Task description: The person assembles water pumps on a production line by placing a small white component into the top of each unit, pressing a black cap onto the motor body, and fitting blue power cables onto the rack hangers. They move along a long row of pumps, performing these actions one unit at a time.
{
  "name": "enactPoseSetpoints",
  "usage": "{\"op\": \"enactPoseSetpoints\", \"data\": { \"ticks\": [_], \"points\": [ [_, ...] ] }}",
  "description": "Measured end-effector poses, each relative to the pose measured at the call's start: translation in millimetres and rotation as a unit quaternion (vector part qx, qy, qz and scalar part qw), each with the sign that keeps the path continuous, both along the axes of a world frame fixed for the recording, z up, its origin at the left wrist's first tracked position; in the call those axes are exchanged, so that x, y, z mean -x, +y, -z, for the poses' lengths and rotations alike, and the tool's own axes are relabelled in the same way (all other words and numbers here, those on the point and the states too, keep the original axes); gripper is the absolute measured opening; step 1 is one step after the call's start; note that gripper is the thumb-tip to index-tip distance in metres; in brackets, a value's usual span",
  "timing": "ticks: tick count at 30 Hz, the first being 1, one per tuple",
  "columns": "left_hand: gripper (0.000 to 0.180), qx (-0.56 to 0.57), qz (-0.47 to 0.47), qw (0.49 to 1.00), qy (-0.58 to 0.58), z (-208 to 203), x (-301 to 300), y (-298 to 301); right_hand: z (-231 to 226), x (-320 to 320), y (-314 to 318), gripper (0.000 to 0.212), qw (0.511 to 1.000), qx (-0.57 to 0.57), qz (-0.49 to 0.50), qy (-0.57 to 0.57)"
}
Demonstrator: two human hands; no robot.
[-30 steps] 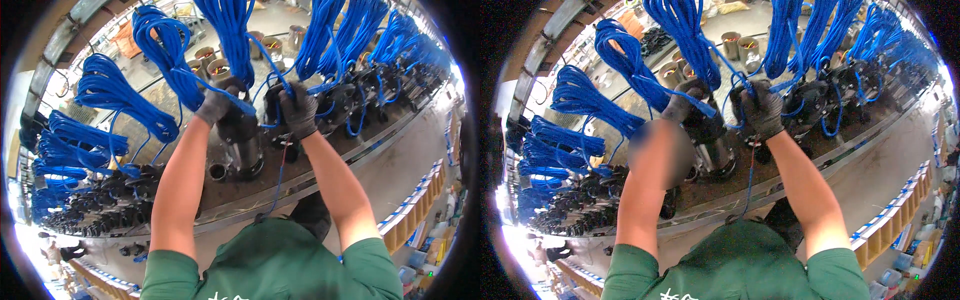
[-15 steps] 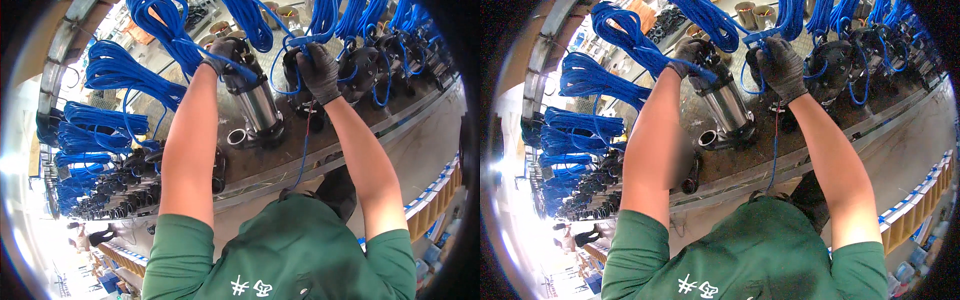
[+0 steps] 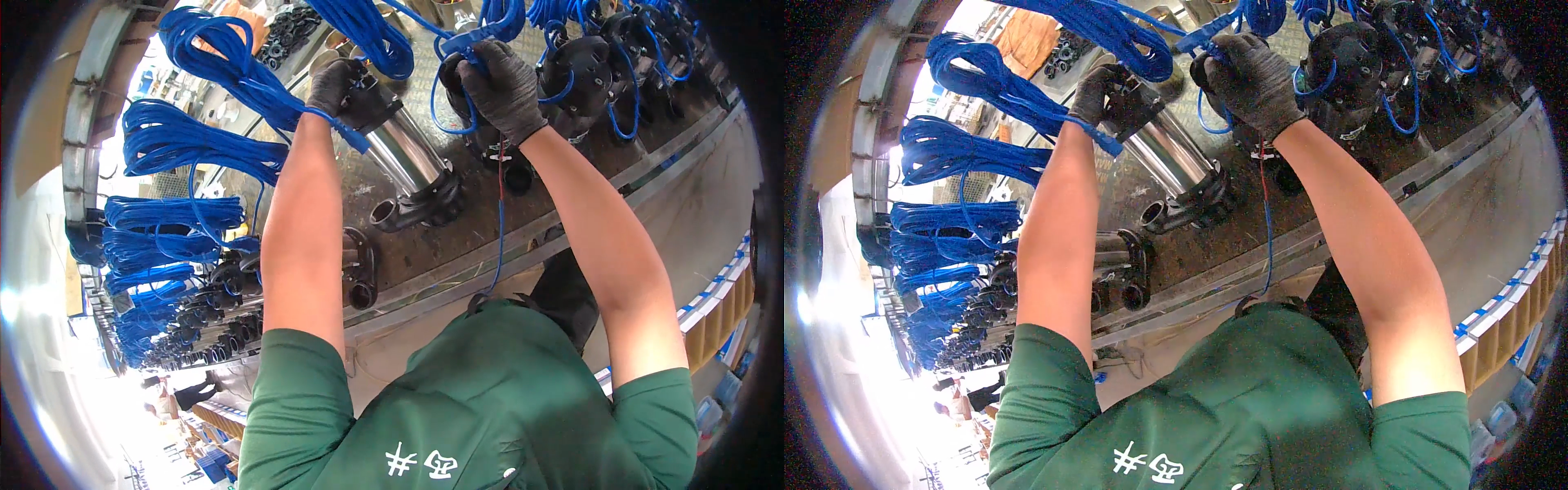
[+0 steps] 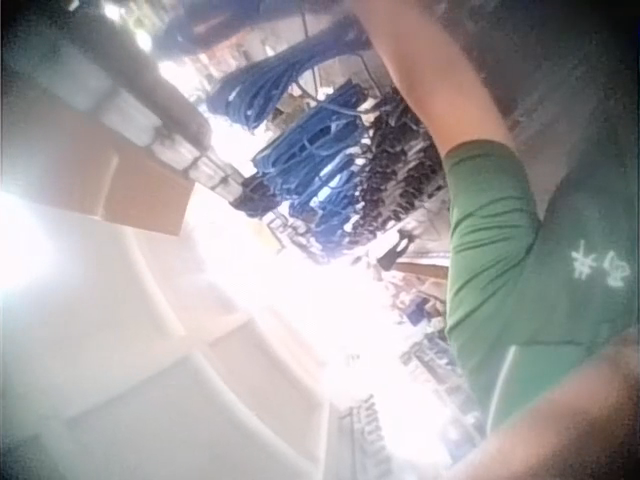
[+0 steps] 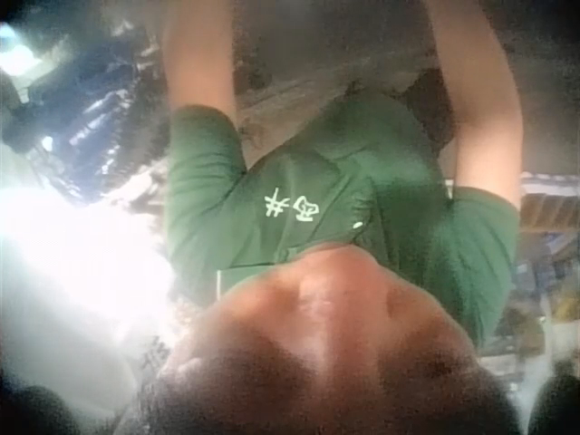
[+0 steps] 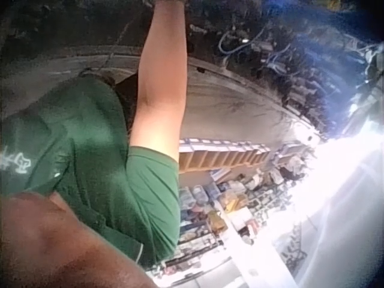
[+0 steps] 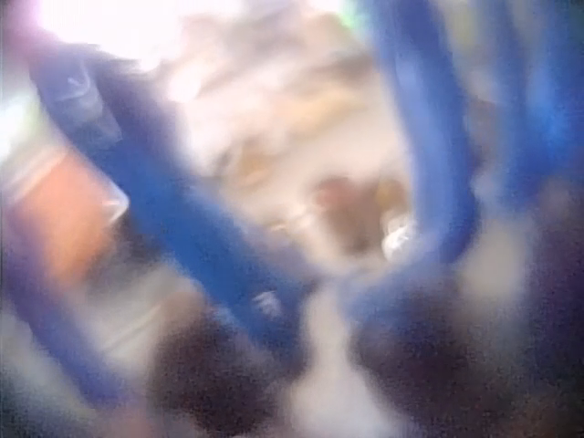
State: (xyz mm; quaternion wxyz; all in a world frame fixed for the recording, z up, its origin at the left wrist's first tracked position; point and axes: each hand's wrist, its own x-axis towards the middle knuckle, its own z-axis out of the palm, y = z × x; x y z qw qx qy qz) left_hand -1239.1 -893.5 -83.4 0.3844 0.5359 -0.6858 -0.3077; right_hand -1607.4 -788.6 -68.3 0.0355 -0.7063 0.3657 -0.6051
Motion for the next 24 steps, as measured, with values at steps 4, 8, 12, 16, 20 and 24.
{"op": "enactPoseSetpoints", "data": {
  "ticks": [4,8,12,16,20,24],
  "points": [
    [0.017,-0.069,-0.014,0.987,0.142,-2.1,47.3,-3.2,5.2,19.0,-3.2,0.029,0.998,0.021,0.059,0.031],
    [0.014,0.173,0.017,0.972,-0.16,10.6,-0.5,-19.8,4.9,1.3,-3.0,0.025,0.998,-0.014,0.053,0.042],
    [0.013,0.127,-0.017,0.985,-0.12,2.5,29.1,-16.0,18.7,5.7,-14.5,0.021,0.997,-0.034,0.058,0.033],
    [0.012,0.089,-0.038,0.992,-0.081,-7.5,44.7,10.7,15.3,5.1,-10.8,0.021,0.998,-0.043,0.051,0.022],
    [0.01,0.088,-0.04,0.993,-0.072,-15.7,54.9,23.2,11.1,6.5,-8.6,0.022,0.998,-0.042,0.053,0.017],
    [0.009,0.092,-0.043,0.992,-0.079,-20.5,62.8,33.3,11.7,7.2,-8.0,0.023,0.998,-0.045,0.05,0.006]
  ]
}}
